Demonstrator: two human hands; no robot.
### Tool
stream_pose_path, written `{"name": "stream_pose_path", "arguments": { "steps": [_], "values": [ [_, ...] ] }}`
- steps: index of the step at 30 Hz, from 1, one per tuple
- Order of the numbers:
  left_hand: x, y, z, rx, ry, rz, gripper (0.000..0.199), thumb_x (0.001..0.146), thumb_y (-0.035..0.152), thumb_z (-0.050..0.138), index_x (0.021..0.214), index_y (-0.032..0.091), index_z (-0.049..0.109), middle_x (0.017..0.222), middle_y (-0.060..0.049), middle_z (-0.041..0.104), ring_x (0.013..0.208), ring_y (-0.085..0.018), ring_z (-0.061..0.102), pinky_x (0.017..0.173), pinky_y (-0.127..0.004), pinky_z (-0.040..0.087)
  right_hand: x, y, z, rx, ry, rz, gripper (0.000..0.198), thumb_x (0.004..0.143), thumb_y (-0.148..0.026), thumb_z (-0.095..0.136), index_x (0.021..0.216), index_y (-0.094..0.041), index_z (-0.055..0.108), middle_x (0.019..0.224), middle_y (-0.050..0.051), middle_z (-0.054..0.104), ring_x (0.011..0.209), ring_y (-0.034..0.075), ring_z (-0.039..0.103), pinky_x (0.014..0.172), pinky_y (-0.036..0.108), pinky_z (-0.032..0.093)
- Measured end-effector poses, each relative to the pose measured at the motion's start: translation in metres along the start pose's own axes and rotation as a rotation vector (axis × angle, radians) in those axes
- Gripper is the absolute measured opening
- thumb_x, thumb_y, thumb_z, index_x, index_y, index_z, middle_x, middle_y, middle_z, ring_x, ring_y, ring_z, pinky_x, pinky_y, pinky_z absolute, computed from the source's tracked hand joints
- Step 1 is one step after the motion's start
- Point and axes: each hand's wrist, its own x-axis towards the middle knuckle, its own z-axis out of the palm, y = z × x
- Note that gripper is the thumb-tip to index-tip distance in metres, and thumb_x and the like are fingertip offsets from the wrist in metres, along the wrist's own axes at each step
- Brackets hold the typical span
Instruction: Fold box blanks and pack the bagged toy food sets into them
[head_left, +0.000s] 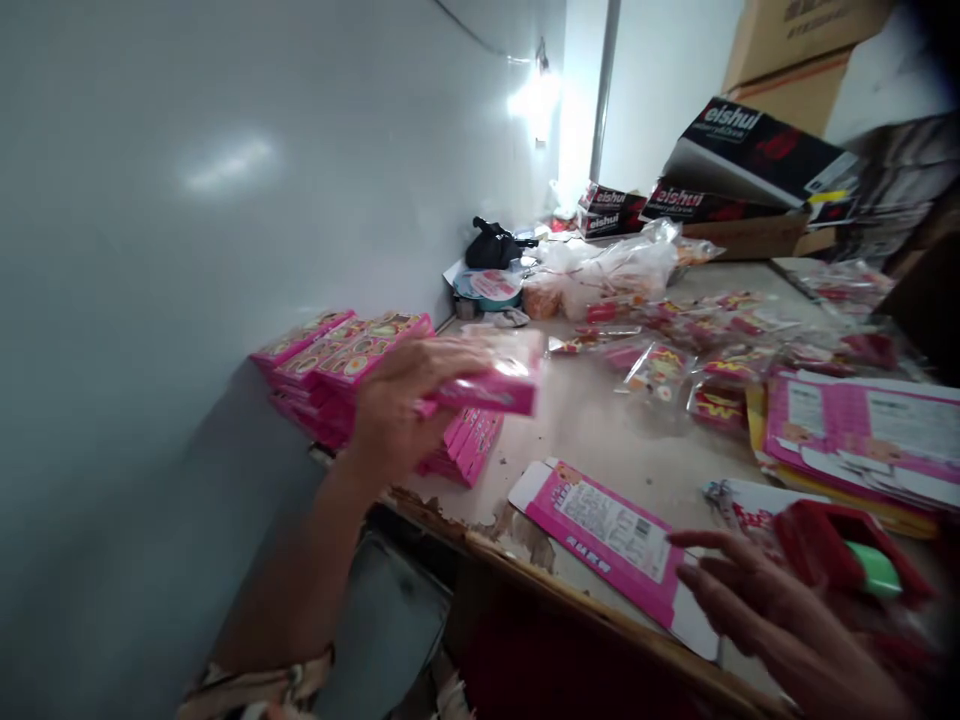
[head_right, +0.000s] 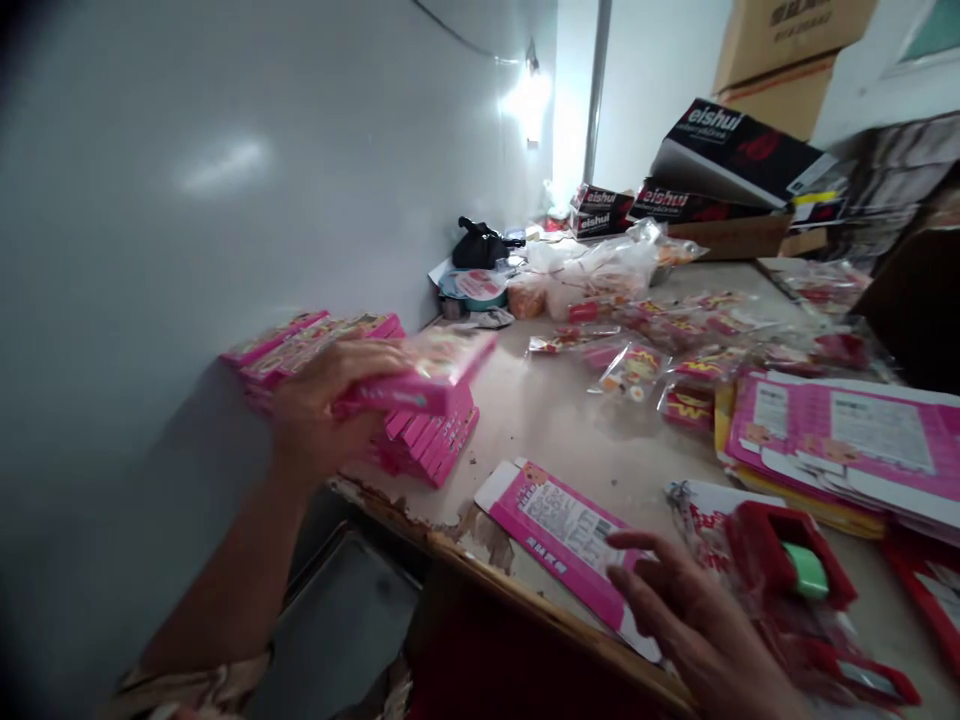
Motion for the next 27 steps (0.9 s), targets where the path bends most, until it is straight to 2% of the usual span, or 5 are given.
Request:
{"name": "stream_pose_path", "arguments": {
  "steps": [6, 14, 19, 23, 27],
  "values": [
    [-0.063, -0.068, 0.006, 0.445, -0.177, -0.298, 0.048, 0.082, 0.011, 0.058, 0.127, 0.026, 0.068, 0.137, -0.006, 0.069, 0.132, -0.029, 0.059, 0.125, -0.058, 0.019, -0.011, 0.029, 0.037, 0.047, -0.316, 0.081, 0.049, 0.084, -0.071, 0.061, 0.095, -0.026, 0.074, 0.071, 0.001, 0.062, 0.067, 0.022, 0.057, 0.060, 0.031, 0.047],
    [-0.077, -0.058, 0.012, 0.608, -0.257, -0.307, 0.072, 0.079, 0.022, 0.067, 0.149, 0.028, 0.052, 0.148, -0.012, 0.060, 0.128, -0.040, 0.060, 0.123, -0.070, 0.002, -0.012, 0.056, 0.027, 0.031, -0.161, 0.150, 0.041, 0.085, -0.062, 0.065, 0.097, -0.023, 0.073, 0.063, -0.002, 0.053, 0.059, 0.018, 0.049, 0.055, 0.028, 0.038],
    [-0.062, -0.035, 0.011, 0.671, -0.241, -0.275, 0.071, 0.077, 0.015, 0.065, 0.147, 0.023, 0.056, 0.141, -0.015, 0.064, 0.125, -0.042, 0.060, 0.121, -0.068, 0.020, -0.012, 0.062, 0.033, -0.026, -0.108, 0.119, 0.039, 0.085, -0.062, 0.064, 0.094, -0.025, 0.075, 0.069, 0.000, 0.063, 0.067, 0.023, 0.059, 0.059, 0.031, 0.045],
    [-0.054, -0.001, 0.079, 0.425, -0.174, -0.134, 0.061, 0.083, 0.009, 0.062, 0.142, 0.024, 0.060, 0.138, -0.010, 0.066, 0.129, -0.033, 0.058, 0.120, -0.055, 0.031, -0.010, 0.048, 0.036, -0.004, -0.014, 0.077, 0.040, 0.091, -0.059, 0.061, 0.097, -0.021, 0.073, 0.081, 0.004, 0.068, 0.078, 0.024, 0.061, 0.070, 0.032, 0.046],
    [-0.053, 0.016, 0.202, -0.031, -0.689, 0.008, 0.058, 0.084, 0.034, 0.079, 0.137, 0.022, 0.059, 0.131, -0.010, 0.067, 0.125, -0.029, 0.059, 0.110, -0.043, 0.043, -0.008, 0.049, 0.037, 0.287, 0.153, 0.180, 0.043, 0.087, -0.057, 0.070, 0.109, -0.021, 0.068, 0.088, 0.004, 0.068, 0.078, 0.020, 0.060, 0.068, 0.029, 0.045]
  ]
}}
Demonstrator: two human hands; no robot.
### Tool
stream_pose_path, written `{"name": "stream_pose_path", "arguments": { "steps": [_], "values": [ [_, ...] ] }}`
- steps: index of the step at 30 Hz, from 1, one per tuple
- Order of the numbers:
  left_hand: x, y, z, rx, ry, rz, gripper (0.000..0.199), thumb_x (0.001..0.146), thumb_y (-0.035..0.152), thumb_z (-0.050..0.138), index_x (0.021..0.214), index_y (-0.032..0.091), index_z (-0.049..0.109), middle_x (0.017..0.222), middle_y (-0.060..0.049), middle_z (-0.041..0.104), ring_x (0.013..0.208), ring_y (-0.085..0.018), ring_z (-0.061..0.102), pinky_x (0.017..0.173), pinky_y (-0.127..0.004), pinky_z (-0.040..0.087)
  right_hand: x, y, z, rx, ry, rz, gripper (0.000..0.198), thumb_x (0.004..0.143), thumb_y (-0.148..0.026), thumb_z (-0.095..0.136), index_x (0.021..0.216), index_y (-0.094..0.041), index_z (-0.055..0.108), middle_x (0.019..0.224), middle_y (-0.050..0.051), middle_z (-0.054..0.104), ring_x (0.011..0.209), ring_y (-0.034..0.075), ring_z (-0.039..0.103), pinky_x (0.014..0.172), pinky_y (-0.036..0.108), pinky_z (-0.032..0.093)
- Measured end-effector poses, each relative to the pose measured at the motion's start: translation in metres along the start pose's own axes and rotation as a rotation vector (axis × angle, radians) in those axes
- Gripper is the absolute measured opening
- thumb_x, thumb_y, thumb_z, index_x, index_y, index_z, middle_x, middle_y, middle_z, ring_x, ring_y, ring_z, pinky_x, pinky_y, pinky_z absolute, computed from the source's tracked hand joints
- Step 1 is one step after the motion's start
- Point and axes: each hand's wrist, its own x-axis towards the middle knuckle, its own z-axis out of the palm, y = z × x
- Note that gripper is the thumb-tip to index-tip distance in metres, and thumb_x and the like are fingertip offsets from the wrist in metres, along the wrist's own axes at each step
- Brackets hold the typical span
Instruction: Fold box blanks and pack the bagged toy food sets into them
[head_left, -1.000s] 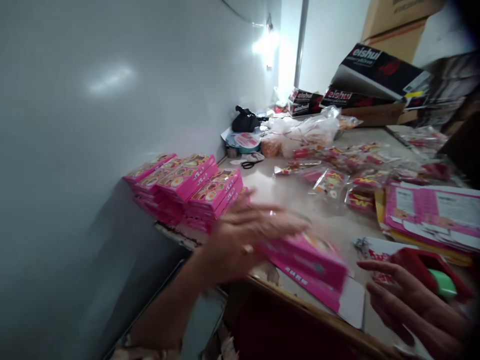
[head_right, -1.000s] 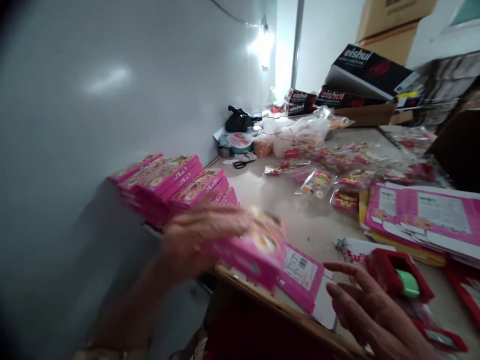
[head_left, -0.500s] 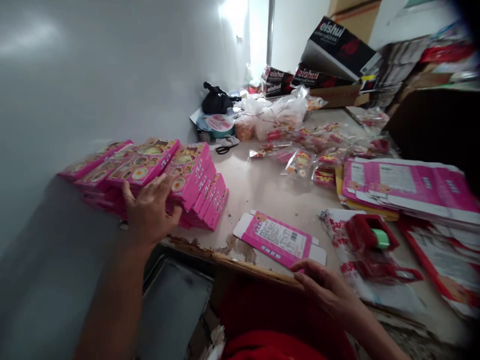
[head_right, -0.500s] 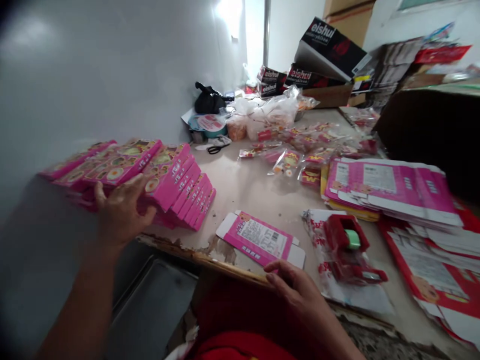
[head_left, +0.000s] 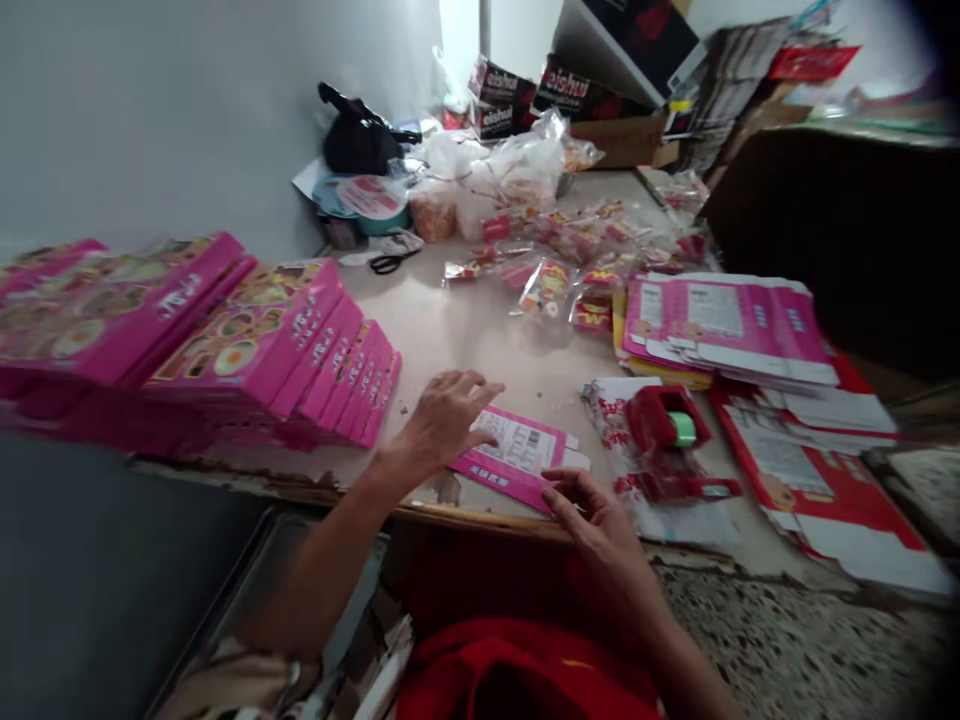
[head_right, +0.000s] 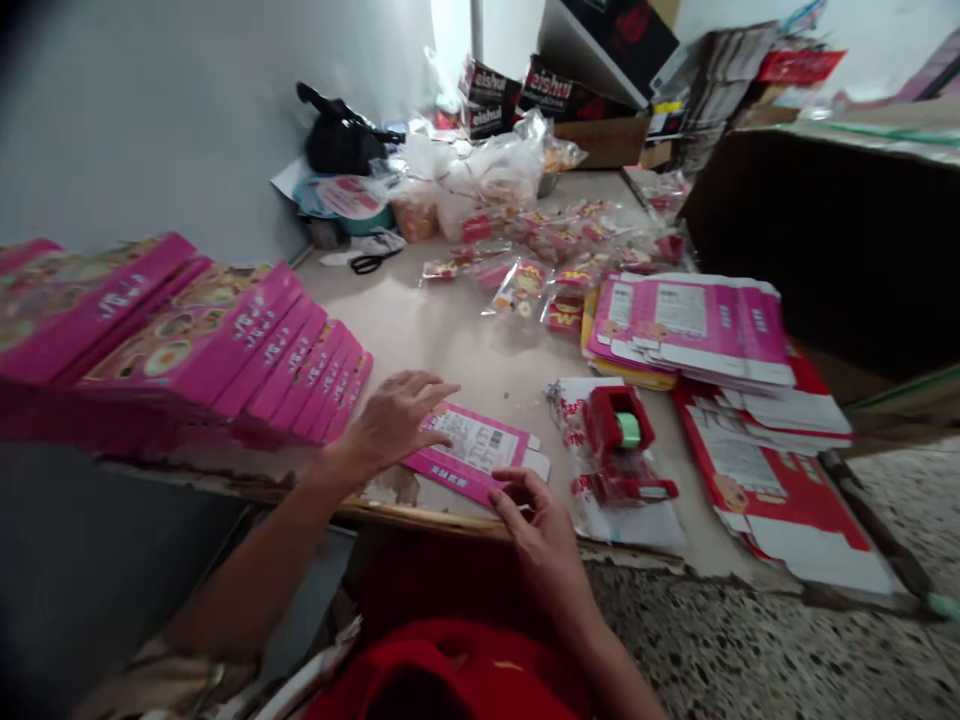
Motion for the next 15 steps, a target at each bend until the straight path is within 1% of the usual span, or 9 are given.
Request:
{"name": "stream_pose_path", "arguments": {
  "steps": [2, 3, 4, 6, 8, 9, 11, 13, 15],
  "values": [
    [0.032, -0.006, 0.041, -0.095, -0.283, 0.012, 0.087, 0.064, 0.050, 0.091, 0.137, 0.018, 0.056, 0.132, -0.013, 0.063, 0.124, -0.032, 0.057, 0.103, -0.042, 0.046, -0.001, 0.009, -0.003, 0.192, 0.009, 0.089, 0.044, 0.081, -0.056, 0.077, 0.107, -0.022, 0.067, 0.089, 0.003, 0.068, 0.077, 0.019, 0.061, 0.066, 0.028, 0.048],
    [0.044, -0.010, 0.056, -0.110, -0.397, 0.014, 0.097, 0.056, 0.055, 0.093, 0.136, 0.018, 0.055, 0.130, -0.014, 0.062, 0.122, -0.034, 0.056, 0.100, -0.042, 0.046, -0.002, 0.014, -0.004, 0.276, 0.007, 0.128, 0.044, 0.079, -0.054, 0.081, 0.105, -0.022, 0.067, 0.089, 0.002, 0.067, 0.076, 0.018, 0.062, 0.065, 0.027, 0.049],
    [0.052, -0.015, 0.067, -0.117, -0.486, 0.016, 0.101, 0.050, 0.058, 0.094, 0.134, 0.018, 0.055, 0.128, -0.013, 0.062, 0.119, -0.034, 0.057, 0.097, -0.041, 0.047, -0.003, 0.019, -0.006, 0.343, 0.011, 0.157, 0.043, 0.077, -0.052, 0.083, 0.104, -0.022, 0.068, 0.089, 0.002, 0.067, 0.075, 0.018, 0.063, 0.065, 0.027, 0.050],
    [0.061, -0.024, 0.078, -0.121, -0.595, 0.037, 0.095, 0.048, 0.060, 0.093, 0.126, 0.018, 0.058, 0.121, -0.012, 0.062, 0.110, -0.033, 0.059, 0.091, -0.038, 0.046, -0.003, 0.027, -0.009, 0.429, 0.051, 0.187, 0.043, 0.075, -0.049, 0.086, 0.104, -0.023, 0.068, 0.088, 0.001, 0.068, 0.074, 0.016, 0.064, 0.066, 0.027, 0.052],
    [0.065, -0.030, 0.079, -0.164, -0.635, 0.046, 0.082, 0.052, 0.059, 0.091, 0.115, 0.017, 0.061, 0.114, -0.012, 0.064, 0.104, -0.031, 0.060, 0.087, -0.036, 0.045, 0.002, 0.030, -0.010, 0.449, 0.116, 0.179, 0.046, 0.073, -0.048, 0.088, 0.105, -0.022, 0.068, 0.091, 0.002, 0.069, 0.078, 0.018, 0.066, 0.072, 0.029, 0.055],
    [0.067, -0.031, 0.076, -0.209, -0.656, 0.041, 0.074, 0.054, 0.058, 0.090, 0.109, 0.016, 0.062, 0.112, -0.012, 0.065, 0.102, -0.030, 0.060, 0.085, -0.035, 0.045, 0.005, 0.030, -0.010, 0.435, 0.159, 0.158, 0.048, 0.072, -0.048, 0.088, 0.106, -0.022, 0.067, 0.094, 0.004, 0.070, 0.083, 0.019, 0.068, 0.077, 0.032, 0.056],
    [0.071, -0.033, 0.066, -0.312, -0.710, 0.034, 0.057, 0.063, 0.054, 0.086, 0.100, 0.017, 0.065, 0.106, -0.010, 0.068, 0.097, -0.027, 0.062, 0.081, -0.033, 0.046, 0.011, 0.026, -0.008, 0.372, 0.245, 0.083, 0.051, 0.072, -0.047, 0.088, 0.110, -0.022, 0.065, 0.108, 0.007, 0.071, 0.098, 0.023, 0.069, 0.089, 0.036, 0.056],
    [0.077, -0.033, 0.050, -0.460, -0.815, 0.045, 0.041, 0.075, 0.048, 0.078, 0.102, 0.019, 0.067, 0.102, -0.005, 0.073, 0.090, -0.022, 0.065, 0.076, -0.028, 0.047, 0.015, 0.019, -0.005, 0.286, 0.288, -0.013, 0.050, 0.077, -0.045, 0.084, 0.116, -0.022, 0.062, 0.120, 0.009, 0.069, 0.110, 0.024, 0.067, 0.099, 0.039, 0.053],
    [0.082, -0.030, 0.030, -0.629, -0.916, 0.060, 0.033, 0.083, 0.043, 0.071, 0.109, 0.022, 0.069, 0.101, -0.001, 0.076, 0.084, -0.018, 0.067, 0.072, -0.025, 0.048, 0.018, 0.011, 0.000, 0.223, 0.294, -0.103, 0.048, 0.084, -0.043, 0.078, 0.124, -0.023, 0.058, 0.125, 0.010, 0.068, 0.113, 0.024, 0.066, 0.102, 0.040, 0.052]
  ]
}}
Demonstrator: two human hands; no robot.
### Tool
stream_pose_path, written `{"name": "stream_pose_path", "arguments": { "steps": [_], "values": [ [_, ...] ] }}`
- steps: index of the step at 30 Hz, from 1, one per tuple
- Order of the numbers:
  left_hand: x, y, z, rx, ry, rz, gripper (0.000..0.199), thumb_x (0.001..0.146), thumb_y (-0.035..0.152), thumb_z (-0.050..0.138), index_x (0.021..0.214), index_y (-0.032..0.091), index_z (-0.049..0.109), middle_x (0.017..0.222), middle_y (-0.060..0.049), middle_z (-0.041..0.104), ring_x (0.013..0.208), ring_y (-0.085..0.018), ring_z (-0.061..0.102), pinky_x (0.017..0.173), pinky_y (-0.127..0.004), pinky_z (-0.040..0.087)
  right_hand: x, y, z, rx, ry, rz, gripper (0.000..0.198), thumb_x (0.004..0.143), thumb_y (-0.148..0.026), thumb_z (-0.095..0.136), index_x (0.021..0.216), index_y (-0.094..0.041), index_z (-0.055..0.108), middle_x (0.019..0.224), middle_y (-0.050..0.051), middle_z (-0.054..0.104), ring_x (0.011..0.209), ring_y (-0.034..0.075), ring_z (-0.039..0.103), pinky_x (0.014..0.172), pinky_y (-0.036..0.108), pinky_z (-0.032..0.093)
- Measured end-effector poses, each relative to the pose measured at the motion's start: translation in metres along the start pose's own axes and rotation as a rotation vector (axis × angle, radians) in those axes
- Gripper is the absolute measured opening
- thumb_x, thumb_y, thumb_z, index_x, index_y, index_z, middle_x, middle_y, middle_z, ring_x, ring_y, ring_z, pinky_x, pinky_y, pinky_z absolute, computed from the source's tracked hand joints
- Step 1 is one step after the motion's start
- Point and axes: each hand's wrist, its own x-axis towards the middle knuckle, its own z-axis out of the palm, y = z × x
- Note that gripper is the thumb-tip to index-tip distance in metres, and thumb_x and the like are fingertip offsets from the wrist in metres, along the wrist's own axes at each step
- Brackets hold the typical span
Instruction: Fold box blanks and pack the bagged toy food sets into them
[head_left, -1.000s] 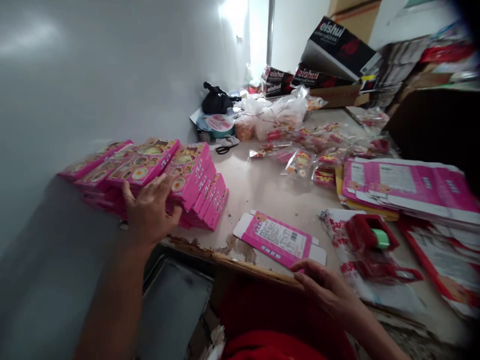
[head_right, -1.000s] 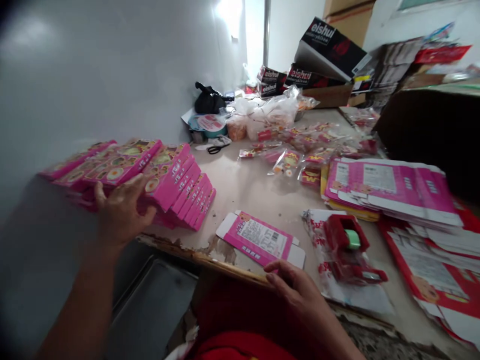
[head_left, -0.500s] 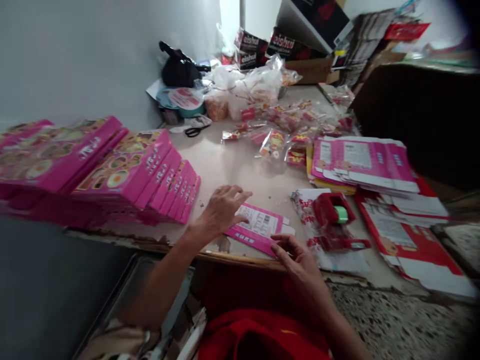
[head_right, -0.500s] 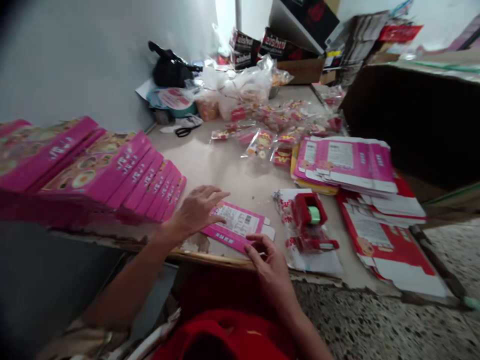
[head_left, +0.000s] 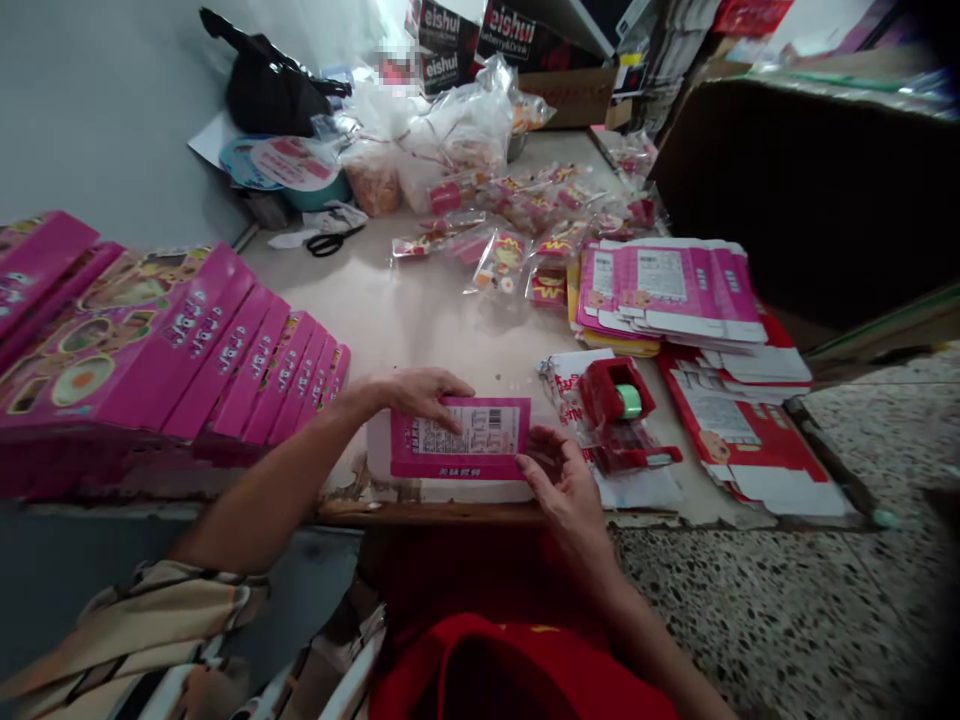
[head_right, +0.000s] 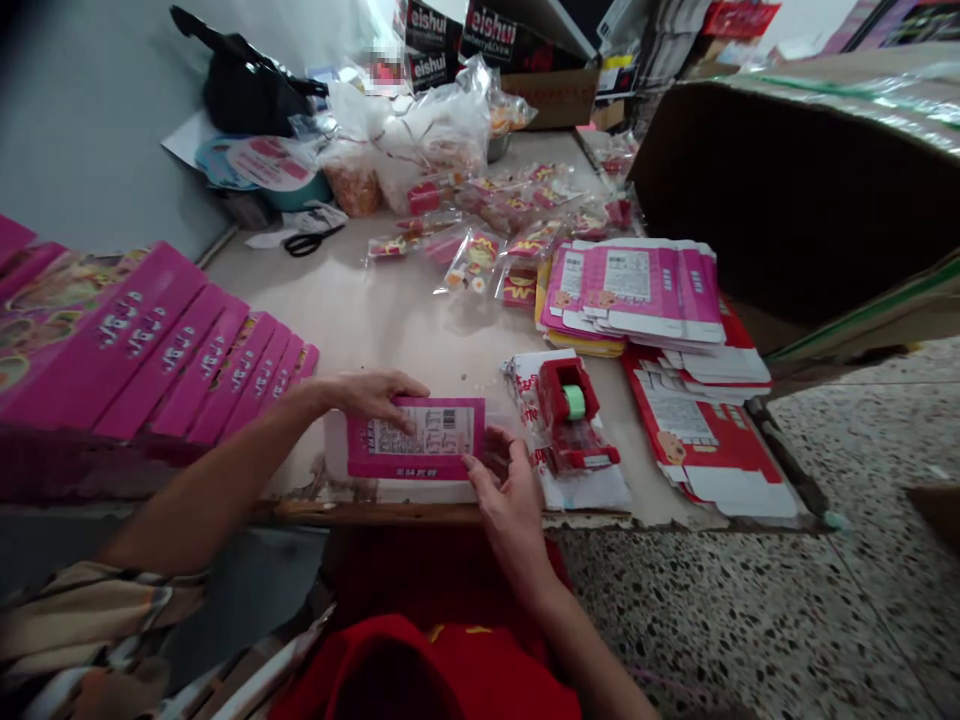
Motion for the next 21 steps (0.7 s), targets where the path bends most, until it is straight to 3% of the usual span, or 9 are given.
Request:
{"name": "stream_pose_path", "arguments": {
  "steps": [2, 5, 10, 13, 17, 21],
  "values": [
    [-0.013, 0.015, -0.007, -0.111, -0.045, 0.057, 0.029, 0.085, 0.039, 0.069, 0.110, 0.022, 0.071, 0.100, 0.000, 0.076, 0.084, -0.017, 0.068, 0.071, -0.023, 0.048, 0.001, -0.005, 0.006, -0.036, 0.019, -0.076, 0.050, 0.086, -0.041, 0.076, 0.129, -0.023, 0.056, 0.125, 0.010, 0.067, 0.111, 0.024, 0.066, 0.099, 0.040, 0.053],
    [-0.030, 0.029, -0.005, -0.050, 0.054, 0.109, 0.019, 0.087, 0.033, 0.067, 0.098, 0.020, 0.072, 0.085, 0.002, 0.071, 0.077, -0.014, 0.061, 0.068, -0.021, 0.043, 0.006, -0.007, 0.014, -0.100, 0.079, -0.136, 0.060, 0.081, -0.042, 0.081, 0.131, -0.021, 0.054, 0.121, 0.011, 0.068, 0.105, 0.025, 0.067, 0.093, 0.041, 0.055],
    [-0.045, 0.023, 0.017, 0.087, 0.300, 0.081, 0.021, 0.091, 0.031, 0.061, 0.076, 0.017, 0.058, 0.066, 0.006, 0.048, 0.064, -0.010, 0.041, 0.060, -0.022, 0.031, 0.018, -0.002, 0.022, -0.302, 0.015, -0.145, 0.047, 0.074, -0.048, 0.083, 0.107, -0.018, 0.067, 0.105, 0.012, 0.072, 0.095, 0.029, 0.066, 0.089, 0.044, 0.054],
    [-0.046, 0.022, 0.028, 0.107, 0.291, 0.121, 0.019, 0.093, 0.029, 0.057, 0.078, 0.017, 0.055, 0.070, 0.005, 0.051, 0.067, -0.010, 0.043, 0.062, -0.022, 0.031, 0.020, 0.001, 0.020, -0.382, -0.001, -0.190, 0.041, 0.075, -0.050, 0.082, 0.099, -0.018, 0.073, 0.104, 0.013, 0.074, 0.097, 0.030, 0.067, 0.089, 0.043, 0.053],
    [-0.046, 0.033, 0.039, 0.258, 0.290, 0.182, 0.011, 0.094, 0.023, 0.055, 0.084, 0.019, 0.058, 0.079, 0.001, 0.058, 0.074, -0.014, 0.051, 0.067, -0.024, 0.033, 0.026, -0.002, 0.007, -0.217, -0.258, 0.017, 0.044, 0.073, -0.051, 0.084, 0.098, -0.015, 0.078, 0.090, 0.009, 0.080, 0.082, 0.028, 0.072, 0.078, 0.038, 0.057],
    [-0.055, 0.048, 0.047, 0.290, 0.220, 0.152, 0.016, 0.101, 0.030, 0.049, 0.098, 0.022, 0.062, 0.086, -0.003, 0.066, 0.076, -0.017, 0.057, 0.067, -0.026, 0.036, 0.033, -0.013, -0.006, -0.171, -0.514, 0.104, 0.039, 0.074, -0.050, 0.085, 0.095, -0.018, 0.083, 0.089, 0.005, 0.081, 0.086, 0.026, 0.073, 0.084, 0.035, 0.056]
  ]
}}
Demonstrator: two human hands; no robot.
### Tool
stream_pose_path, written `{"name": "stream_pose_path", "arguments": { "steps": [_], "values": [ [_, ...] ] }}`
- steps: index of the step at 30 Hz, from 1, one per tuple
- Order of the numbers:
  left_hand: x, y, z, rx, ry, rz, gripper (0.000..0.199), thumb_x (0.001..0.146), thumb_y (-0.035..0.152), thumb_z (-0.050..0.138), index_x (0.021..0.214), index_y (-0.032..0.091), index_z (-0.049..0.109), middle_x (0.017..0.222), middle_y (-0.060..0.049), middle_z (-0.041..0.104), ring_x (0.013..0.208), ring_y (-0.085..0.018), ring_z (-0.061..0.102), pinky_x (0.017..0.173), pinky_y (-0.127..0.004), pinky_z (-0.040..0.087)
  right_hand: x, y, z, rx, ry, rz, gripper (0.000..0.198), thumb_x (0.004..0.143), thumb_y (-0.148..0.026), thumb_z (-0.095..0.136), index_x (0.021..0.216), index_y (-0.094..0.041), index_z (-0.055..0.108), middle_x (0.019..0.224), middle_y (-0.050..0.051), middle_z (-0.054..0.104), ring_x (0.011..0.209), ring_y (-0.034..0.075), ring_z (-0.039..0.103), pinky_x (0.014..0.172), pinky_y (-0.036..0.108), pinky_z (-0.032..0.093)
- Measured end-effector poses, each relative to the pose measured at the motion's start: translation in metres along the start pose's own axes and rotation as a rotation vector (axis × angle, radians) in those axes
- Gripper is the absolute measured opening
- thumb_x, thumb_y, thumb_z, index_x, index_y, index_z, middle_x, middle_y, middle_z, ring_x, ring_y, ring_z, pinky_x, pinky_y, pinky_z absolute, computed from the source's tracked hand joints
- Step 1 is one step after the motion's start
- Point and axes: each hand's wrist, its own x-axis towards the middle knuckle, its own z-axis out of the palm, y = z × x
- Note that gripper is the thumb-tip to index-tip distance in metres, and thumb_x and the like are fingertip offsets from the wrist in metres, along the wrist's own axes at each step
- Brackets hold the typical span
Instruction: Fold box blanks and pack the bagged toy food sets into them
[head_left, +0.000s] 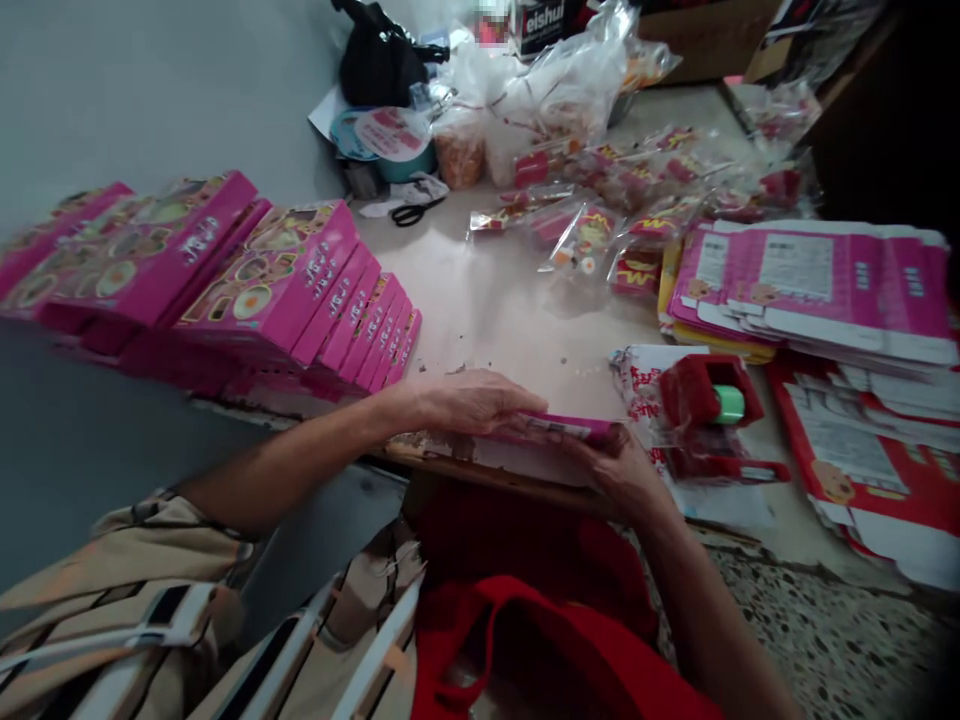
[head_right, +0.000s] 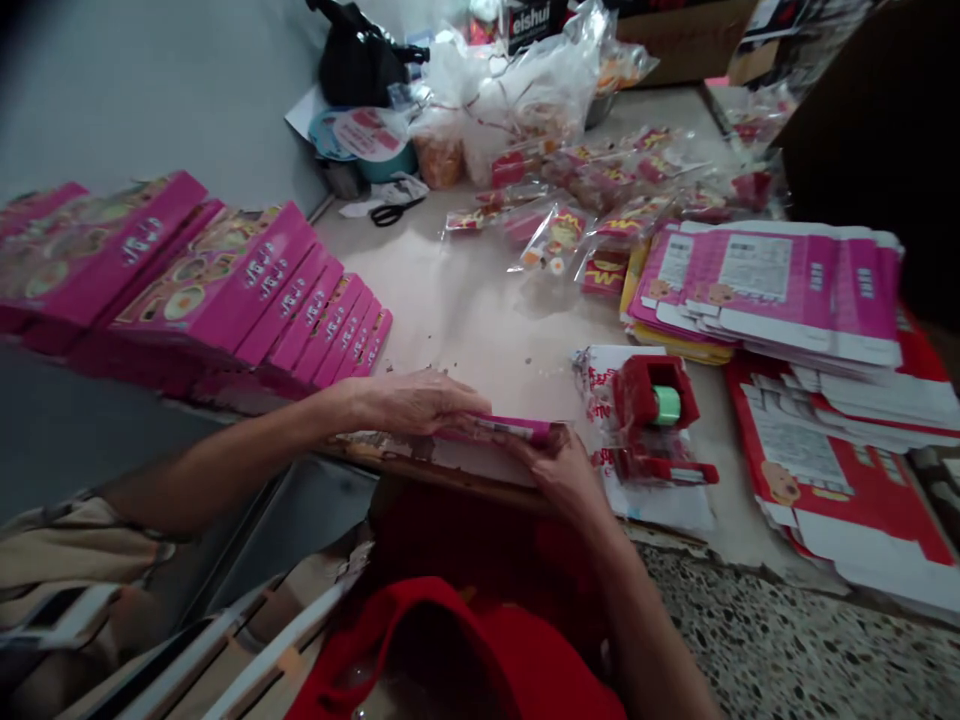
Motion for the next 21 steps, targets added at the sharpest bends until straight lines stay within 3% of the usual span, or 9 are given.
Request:
{"name": "stream_pose_path", "arguments": {
  "steps": [4, 7, 10, 14, 18, 21],
  "values": [
    [-0.005, 0.010, 0.000, -0.140, -0.156, -0.039, 0.045, 0.107, 0.050, 0.032, 0.127, 0.022, 0.061, 0.107, -0.007, 0.074, 0.091, -0.021, 0.067, 0.078, -0.027, 0.044, -0.009, -0.001, 0.008, 0.064, -0.178, 0.108, 0.038, 0.074, -0.051, 0.085, 0.092, -0.017, 0.083, 0.082, 0.003, 0.080, 0.074, 0.021, 0.070, 0.073, 0.030, 0.056],
    [-0.002, 0.009, 0.007, -0.156, -0.113, -0.082, 0.055, 0.109, 0.052, 0.023, 0.137, 0.022, 0.059, 0.130, -0.008, 0.071, 0.114, -0.022, 0.066, 0.095, -0.028, 0.043, -0.016, 0.005, 0.024, 0.143, -0.048, 0.087, 0.041, 0.071, -0.052, 0.086, 0.092, -0.016, 0.081, 0.078, 0.003, 0.078, 0.071, 0.021, 0.069, 0.070, 0.031, 0.056],
    [-0.002, 0.007, 0.018, -0.031, -0.029, -0.201, 0.057, 0.108, 0.054, 0.022, 0.133, 0.023, 0.064, 0.120, -0.009, 0.075, 0.107, -0.024, 0.069, 0.090, -0.031, 0.044, -0.017, 0.012, 0.030, 0.158, -0.004, 0.045, 0.040, 0.076, -0.053, 0.083, 0.095, -0.018, 0.080, 0.080, 0.004, 0.079, 0.075, 0.023, 0.070, 0.077, 0.035, 0.057],
    [-0.008, 0.007, 0.026, 0.059, 0.014, -0.146, 0.049, 0.109, 0.047, 0.027, 0.131, 0.025, 0.065, 0.115, -0.010, 0.077, 0.098, -0.024, 0.070, 0.080, -0.032, 0.043, -0.017, 0.019, 0.024, 0.096, -0.078, 0.025, 0.035, 0.083, -0.053, 0.076, 0.096, -0.020, 0.082, 0.090, 0.003, 0.080, 0.086, 0.025, 0.070, 0.085, 0.038, 0.057],
    [-0.009, 0.017, 0.025, 0.101, -0.035, -0.217, 0.050, 0.109, 0.049, 0.027, 0.125, 0.028, 0.070, 0.105, -0.009, 0.078, 0.089, -0.024, 0.071, 0.075, -0.032, 0.043, -0.022, 0.021, 0.019, 0.072, -0.145, -0.009, 0.033, 0.089, -0.050, 0.070, 0.101, -0.023, 0.082, 0.095, 0.003, 0.080, 0.096, 0.027, 0.070, 0.091, 0.042, 0.056],
    [-0.010, 0.030, 0.025, 0.177, -0.068, -0.301, 0.052, 0.107, 0.056, 0.030, 0.127, 0.027, 0.068, 0.090, -0.010, 0.078, 0.080, -0.026, 0.071, 0.070, -0.032, 0.043, -0.029, 0.011, 0.013, 0.208, -0.282, 0.080, 0.036, 0.091, -0.049, 0.070, 0.117, -0.025, 0.079, 0.103, 0.003, 0.080, 0.106, 0.028, 0.071, 0.098, 0.046, 0.055]
  ]
}}
